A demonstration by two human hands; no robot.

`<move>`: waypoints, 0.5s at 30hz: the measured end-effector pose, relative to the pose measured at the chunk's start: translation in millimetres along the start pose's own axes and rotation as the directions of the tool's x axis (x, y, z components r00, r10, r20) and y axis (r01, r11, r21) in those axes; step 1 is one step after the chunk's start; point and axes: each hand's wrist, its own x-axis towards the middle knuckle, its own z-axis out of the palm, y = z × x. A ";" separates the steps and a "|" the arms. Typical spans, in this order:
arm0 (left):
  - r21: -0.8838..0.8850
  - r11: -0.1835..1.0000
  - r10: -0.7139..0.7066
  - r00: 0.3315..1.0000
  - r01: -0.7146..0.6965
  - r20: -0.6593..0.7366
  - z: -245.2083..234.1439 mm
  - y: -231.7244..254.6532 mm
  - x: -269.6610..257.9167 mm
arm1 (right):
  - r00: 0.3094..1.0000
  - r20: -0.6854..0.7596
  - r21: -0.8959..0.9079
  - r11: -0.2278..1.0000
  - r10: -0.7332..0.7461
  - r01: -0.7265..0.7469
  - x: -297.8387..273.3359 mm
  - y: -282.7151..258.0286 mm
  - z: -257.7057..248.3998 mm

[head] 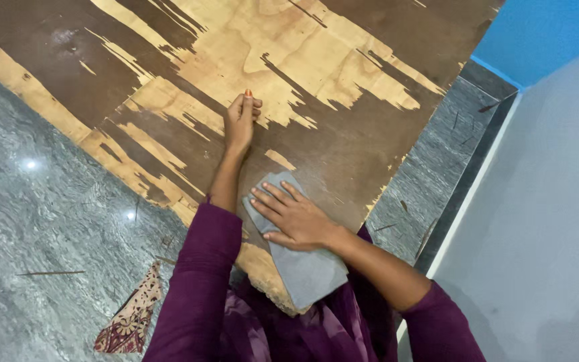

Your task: The person is sanding a wooden board using a sanding block. They move the sanding block back and forth across the surface to smooth it.

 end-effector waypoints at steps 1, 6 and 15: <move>0.035 0.999 0.015 1.000 -0.015 0.004 -1.3 0.8 -1.4 | 1.000 0.018 -0.010 1.000 0.020 -0.020 -12.0 -5.0 -2.6; 0.068 0.998 0.017 1.000 -0.018 0.022 -3.1 6.6 -3.4 | 0.986 0.013 -0.016 0.986 0.169 -0.168 -58.1 6.5 -9.3; 0.114 0.992 0.048 0.999 -0.047 -0.008 2.7 11.1 -7.5 | 0.826 -0.150 -0.021 0.833 0.544 -0.553 -81.3 141.8 -5.5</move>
